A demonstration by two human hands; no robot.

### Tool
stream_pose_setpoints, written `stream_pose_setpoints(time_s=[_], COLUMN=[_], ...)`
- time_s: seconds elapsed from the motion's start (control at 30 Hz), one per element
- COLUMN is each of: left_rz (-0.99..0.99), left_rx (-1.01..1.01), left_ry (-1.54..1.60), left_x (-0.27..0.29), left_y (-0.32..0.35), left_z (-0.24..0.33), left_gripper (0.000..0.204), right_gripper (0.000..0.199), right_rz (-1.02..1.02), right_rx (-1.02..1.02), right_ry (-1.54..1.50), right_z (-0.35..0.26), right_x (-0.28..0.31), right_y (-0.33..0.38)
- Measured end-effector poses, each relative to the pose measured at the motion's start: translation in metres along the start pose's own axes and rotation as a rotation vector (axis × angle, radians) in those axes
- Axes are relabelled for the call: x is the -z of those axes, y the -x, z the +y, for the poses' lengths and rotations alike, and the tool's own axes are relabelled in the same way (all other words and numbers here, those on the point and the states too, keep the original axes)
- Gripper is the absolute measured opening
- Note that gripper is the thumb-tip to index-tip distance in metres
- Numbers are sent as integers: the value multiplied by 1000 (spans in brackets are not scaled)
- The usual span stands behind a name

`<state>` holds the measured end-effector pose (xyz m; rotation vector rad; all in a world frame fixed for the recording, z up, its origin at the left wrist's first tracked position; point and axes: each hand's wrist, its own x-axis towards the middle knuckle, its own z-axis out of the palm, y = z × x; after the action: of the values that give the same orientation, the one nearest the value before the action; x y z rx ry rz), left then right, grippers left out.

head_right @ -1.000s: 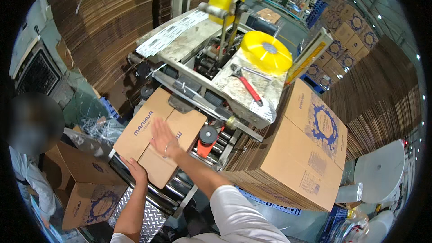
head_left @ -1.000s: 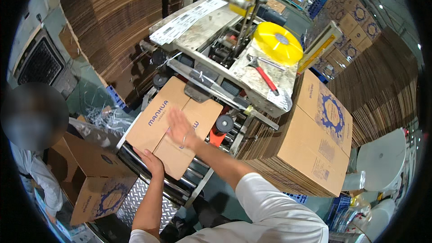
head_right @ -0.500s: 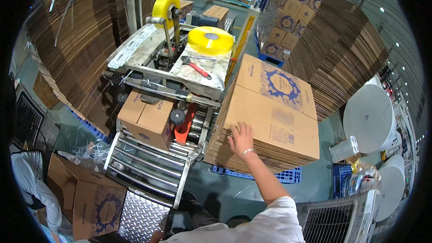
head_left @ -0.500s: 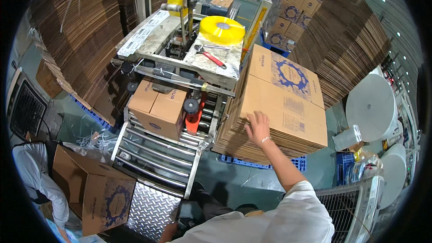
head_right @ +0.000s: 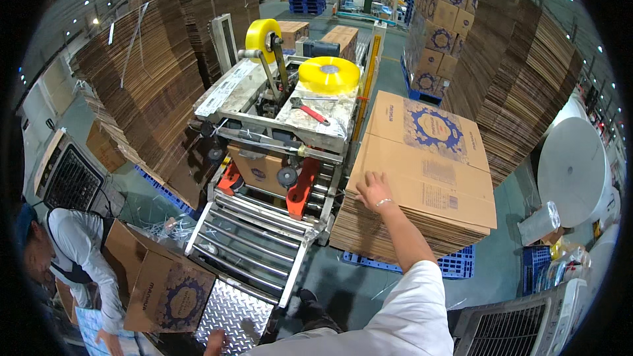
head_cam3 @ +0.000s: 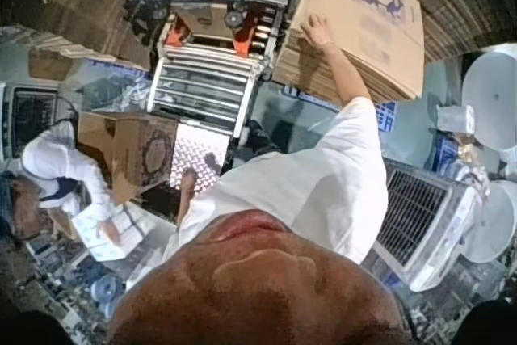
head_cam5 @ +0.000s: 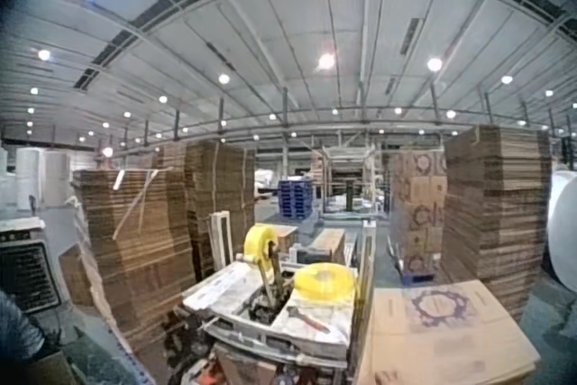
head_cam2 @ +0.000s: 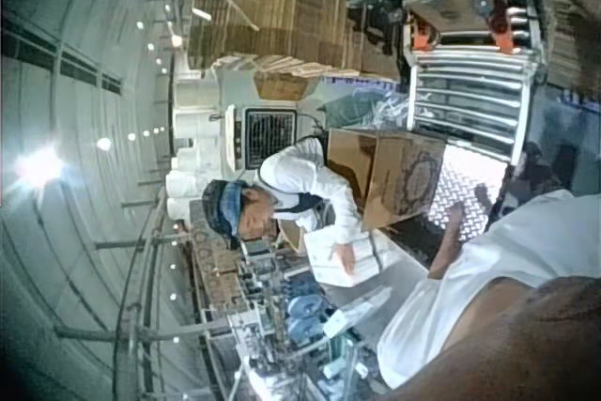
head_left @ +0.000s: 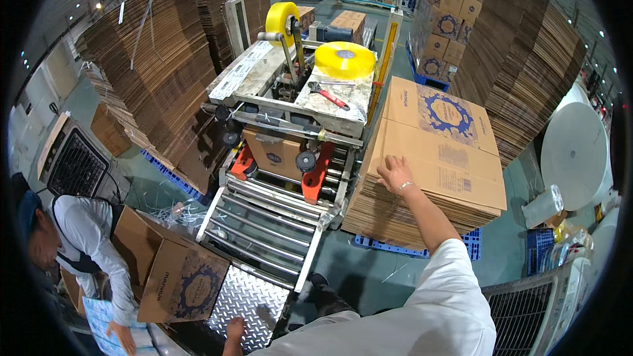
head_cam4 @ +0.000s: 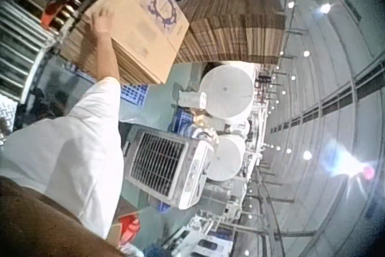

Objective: The person packs multiple wrapped paper products into cardboard boxes, folds the box flaps, and places them onto a conveyor belt for sealing.

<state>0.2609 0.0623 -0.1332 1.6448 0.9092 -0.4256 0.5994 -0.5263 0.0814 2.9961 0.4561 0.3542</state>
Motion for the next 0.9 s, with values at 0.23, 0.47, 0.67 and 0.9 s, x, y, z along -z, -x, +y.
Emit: stream_pose_setpoints(time_s=[0.23,0.47,0.67,0.9], left_rz=[-226,-302,-266,-180], left_rx=[-100,-23,0,-41], left_ry=[16,-160,-222,-272], left_x=[-64,-78,-74,-51], left_y=[19,5,6,-29], left_z=[60,19,34,-8], left_gripper=[22,20,24,36], right_gripper=[25,40,44,35], right_rz=[62,10,-32,-149], right_rx=[-178,-234,-305,-355], right_ry=[411,43,-172,-90], right_z=[68,75,12,-3], right_x=[22,19,5,-11], right_y=[43,32,-28,-85])
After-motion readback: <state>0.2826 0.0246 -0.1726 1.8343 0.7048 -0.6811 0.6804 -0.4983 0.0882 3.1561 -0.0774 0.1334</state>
